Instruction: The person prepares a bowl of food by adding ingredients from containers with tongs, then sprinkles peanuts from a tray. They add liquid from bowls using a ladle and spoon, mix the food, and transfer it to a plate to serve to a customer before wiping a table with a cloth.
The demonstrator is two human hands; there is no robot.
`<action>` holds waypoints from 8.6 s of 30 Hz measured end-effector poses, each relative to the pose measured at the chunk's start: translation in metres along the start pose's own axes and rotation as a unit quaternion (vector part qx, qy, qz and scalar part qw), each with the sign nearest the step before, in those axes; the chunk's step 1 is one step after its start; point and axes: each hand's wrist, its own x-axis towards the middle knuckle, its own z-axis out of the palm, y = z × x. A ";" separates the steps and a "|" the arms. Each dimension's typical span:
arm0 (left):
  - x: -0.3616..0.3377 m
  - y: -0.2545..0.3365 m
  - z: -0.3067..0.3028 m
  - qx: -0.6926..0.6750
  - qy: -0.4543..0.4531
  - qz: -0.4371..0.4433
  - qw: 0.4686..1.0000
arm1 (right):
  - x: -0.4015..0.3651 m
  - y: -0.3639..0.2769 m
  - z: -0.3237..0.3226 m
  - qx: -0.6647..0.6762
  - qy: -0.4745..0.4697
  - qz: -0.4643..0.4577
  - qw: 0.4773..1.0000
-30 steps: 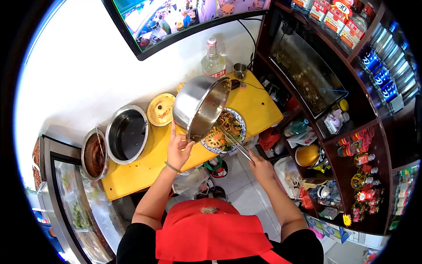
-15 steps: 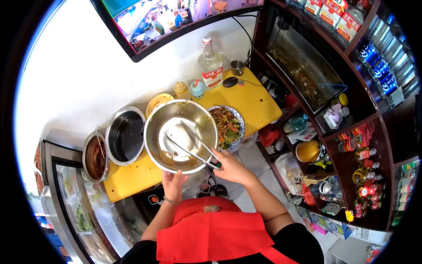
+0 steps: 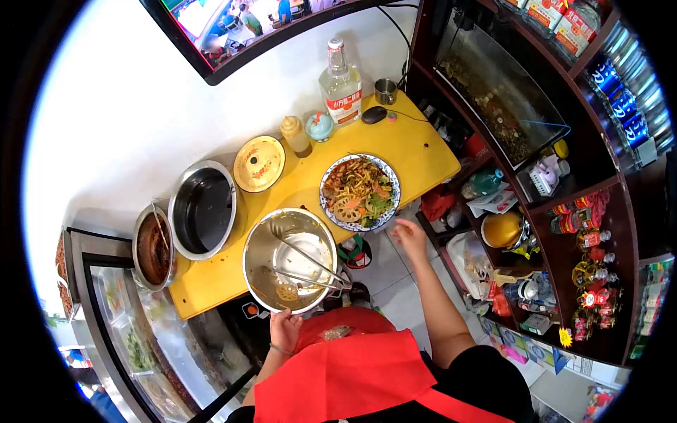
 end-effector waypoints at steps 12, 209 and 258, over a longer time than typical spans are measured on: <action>0.025 -0.014 -0.021 -0.002 0.003 -0.005 1.000 | 0.030 0.046 0.044 0.220 0.058 0.061 0.972; -1.700 -0.303 -1.702 0.416 -0.181 -0.632 -0.628 | -2.220 0.776 0.347 0.268 0.696 -0.257 -0.615; -1.831 0.609 -2.705 0.389 -0.218 -0.636 -0.629 | -2.638 1.201 1.560 0.688 0.592 0.226 -0.353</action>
